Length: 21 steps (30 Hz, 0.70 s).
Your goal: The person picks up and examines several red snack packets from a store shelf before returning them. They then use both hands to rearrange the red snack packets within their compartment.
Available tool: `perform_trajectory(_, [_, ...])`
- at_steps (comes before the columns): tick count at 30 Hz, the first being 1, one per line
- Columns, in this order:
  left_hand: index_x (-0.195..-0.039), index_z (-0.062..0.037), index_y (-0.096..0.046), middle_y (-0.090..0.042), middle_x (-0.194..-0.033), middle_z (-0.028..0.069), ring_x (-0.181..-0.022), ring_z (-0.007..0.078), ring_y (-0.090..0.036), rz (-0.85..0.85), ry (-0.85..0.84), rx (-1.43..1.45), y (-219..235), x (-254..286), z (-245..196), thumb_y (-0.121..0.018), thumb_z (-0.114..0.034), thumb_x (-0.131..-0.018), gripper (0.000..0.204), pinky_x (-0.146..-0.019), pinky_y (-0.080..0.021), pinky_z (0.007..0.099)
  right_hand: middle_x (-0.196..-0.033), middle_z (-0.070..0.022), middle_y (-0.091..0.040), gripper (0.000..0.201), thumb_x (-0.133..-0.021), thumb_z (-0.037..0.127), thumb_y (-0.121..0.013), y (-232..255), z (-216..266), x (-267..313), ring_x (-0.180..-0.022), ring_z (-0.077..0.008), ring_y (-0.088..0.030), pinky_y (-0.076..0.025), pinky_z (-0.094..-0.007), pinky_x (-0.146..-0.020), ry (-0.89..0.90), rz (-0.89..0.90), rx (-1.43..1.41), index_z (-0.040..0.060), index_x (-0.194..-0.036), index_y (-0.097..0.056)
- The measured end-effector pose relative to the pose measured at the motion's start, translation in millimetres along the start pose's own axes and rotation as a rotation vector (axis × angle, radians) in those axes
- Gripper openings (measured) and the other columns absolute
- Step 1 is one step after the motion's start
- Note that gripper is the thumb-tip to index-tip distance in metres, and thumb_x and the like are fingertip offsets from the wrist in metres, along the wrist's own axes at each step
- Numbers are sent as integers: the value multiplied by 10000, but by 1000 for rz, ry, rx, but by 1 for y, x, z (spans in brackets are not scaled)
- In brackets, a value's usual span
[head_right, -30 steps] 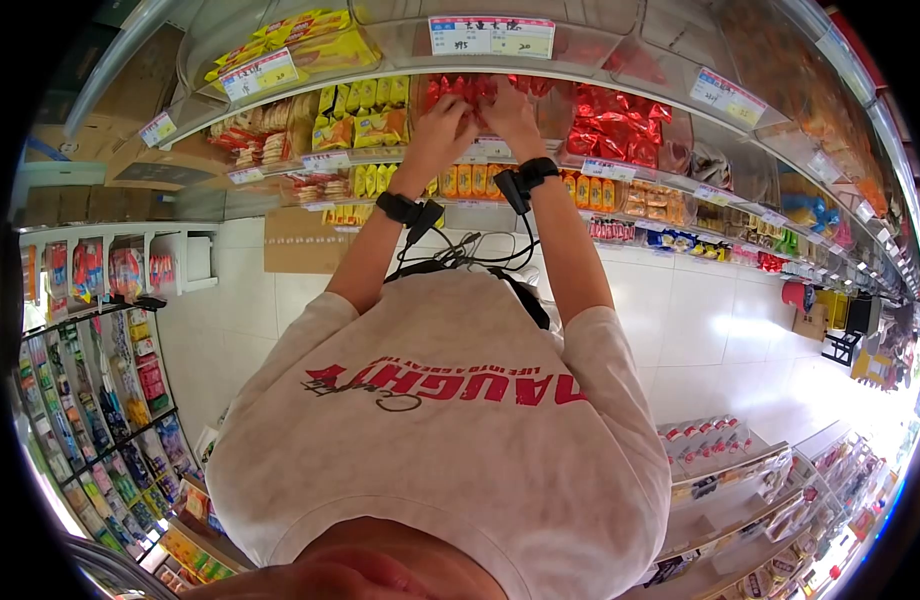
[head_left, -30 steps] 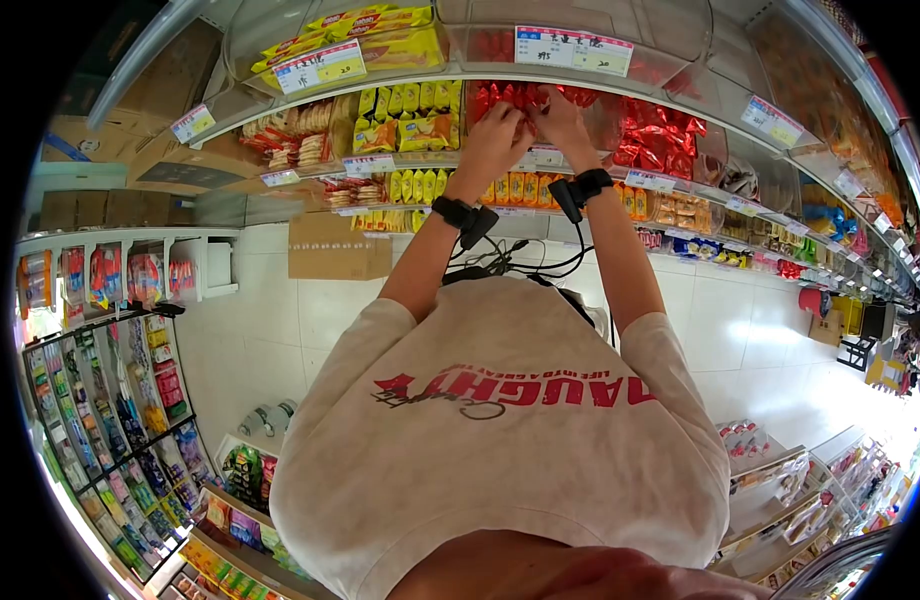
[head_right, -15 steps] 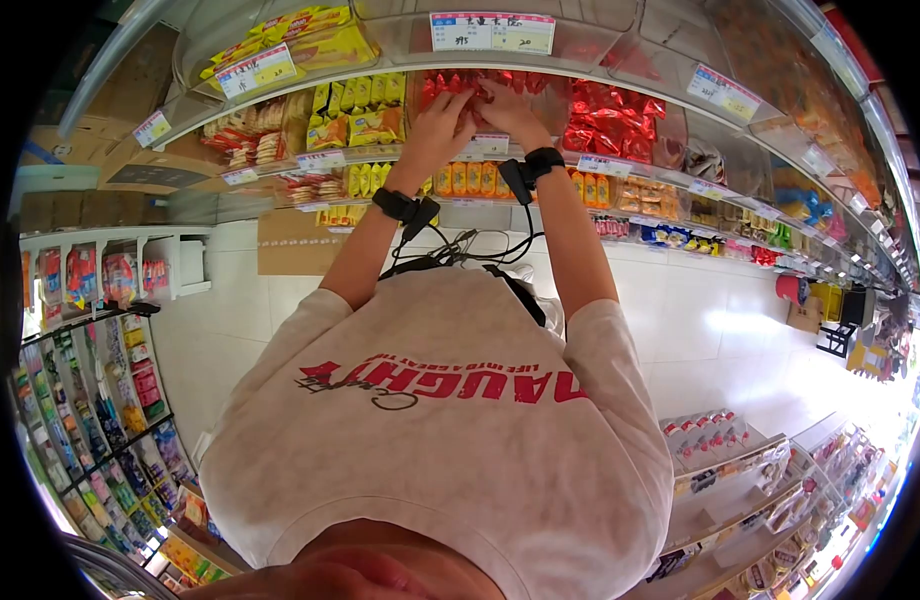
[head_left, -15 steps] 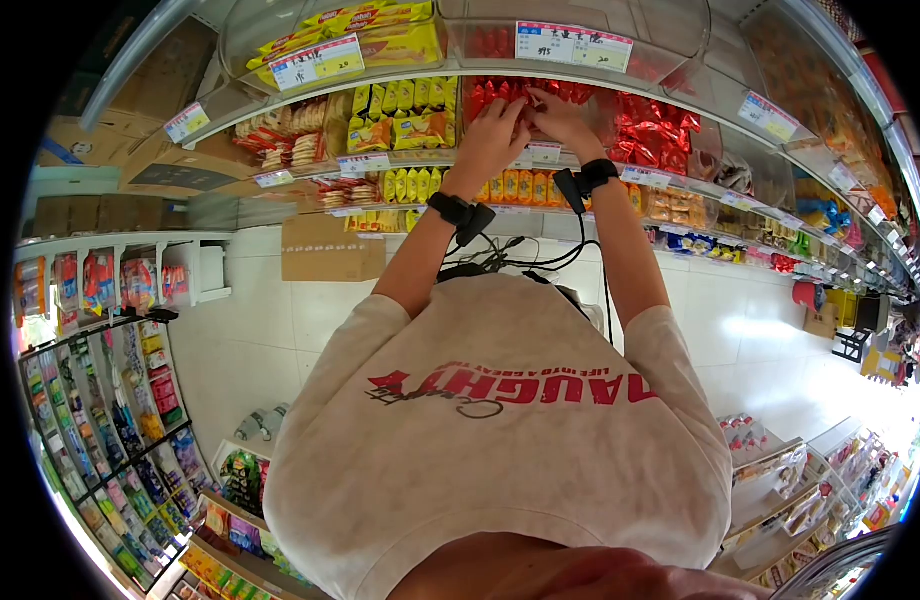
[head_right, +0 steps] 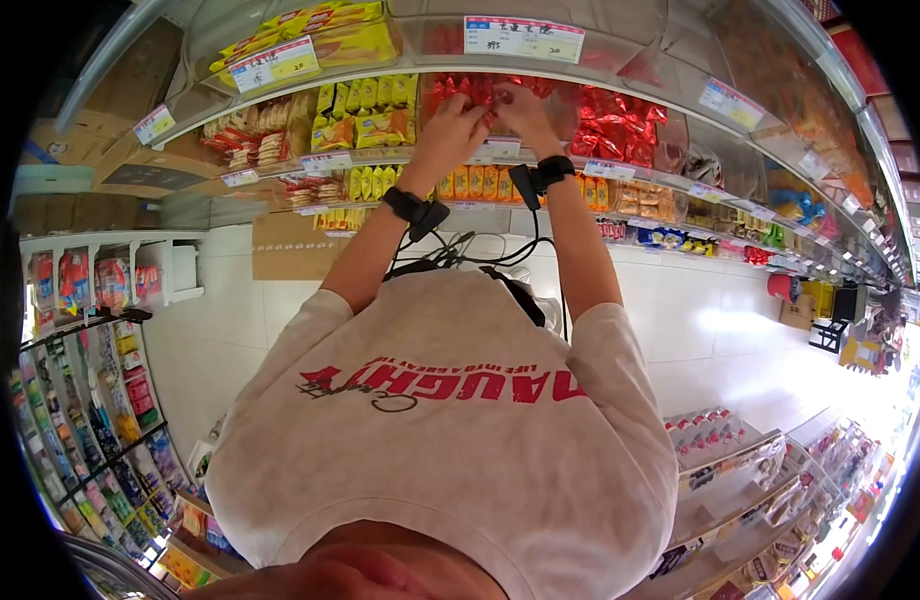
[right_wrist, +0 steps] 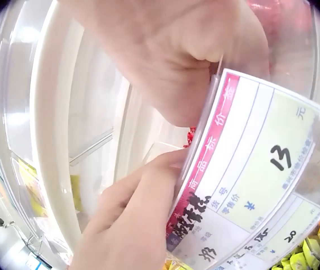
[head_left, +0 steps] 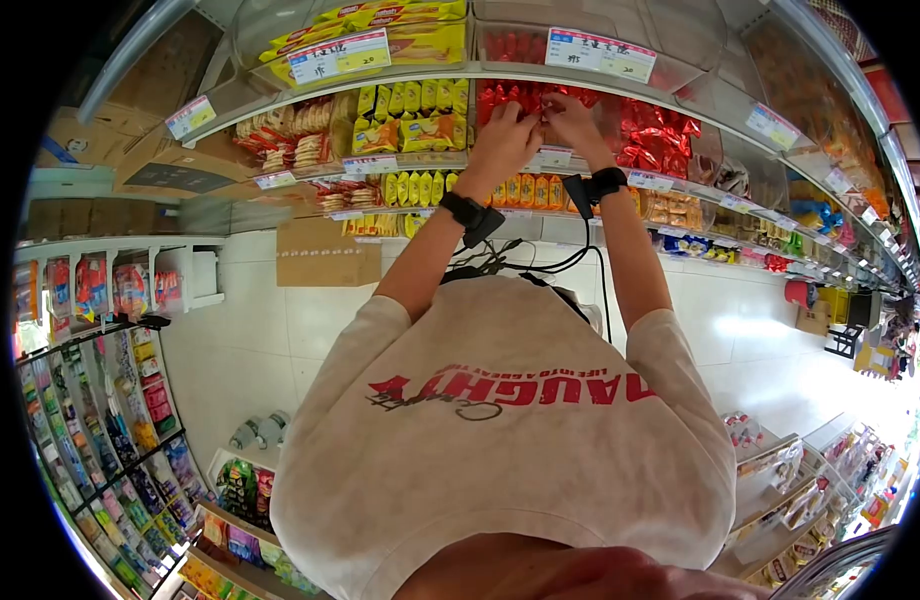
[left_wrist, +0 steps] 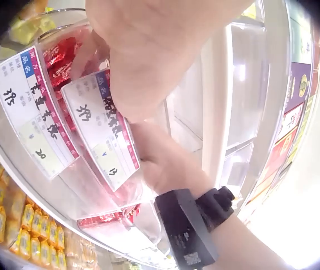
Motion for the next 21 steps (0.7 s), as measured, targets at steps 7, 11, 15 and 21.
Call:
perform_trajectory(7, [-990,-22,-689,-569,-1064,177,-1058,373,-583,2,6,18,-6,-2,7,-592,-211,-921,223,-856,-545,481,-1101,-168,-720,396,-877,158,-643,0,-1,2,-985,-216,-698,-539,-325,-850,-32,51,60,5,-1242,-656])
perform_trajectory(11, [-965,-30,-704,-572,-1063,192,-1048,380,-588,-31,-10,57,3,-1,0,-601,-214,-922,215,-838,-542,487,-1087,-164,-721,391,-892,156,-638,-3,-14,-2,-955,-204,-691,-535,-326,-852,0,39,45,-15,-1244,-652])
perform_trajectory(15, [-931,-39,-719,-584,-1074,195,-1018,379,-602,-59,-24,70,5,0,0,-619,-231,-920,217,-810,-541,481,-1106,-160,-719,393,-917,184,-644,-6,-25,-9,-940,-206,-686,-536,-325,-852,-51,62,-92,-17,-1255,-649])
perform_trajectory(21, [-900,-30,-726,-620,-1077,192,-926,366,-653,-32,32,94,3,0,2,-649,-240,-909,224,-798,-545,463,-1093,-141,-722,411,-902,262,-697,-8,-23,-7,-943,-202,-684,-541,-328,-845,-37,43,-35,1,-1218,-666])
Point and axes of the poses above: each hand's wrist, its own x-axis away from the middle knuckle, its own y-axis out of the back of the hand, z = x × y, the point moved 6 cm from there along -x, towards the middle knuckle
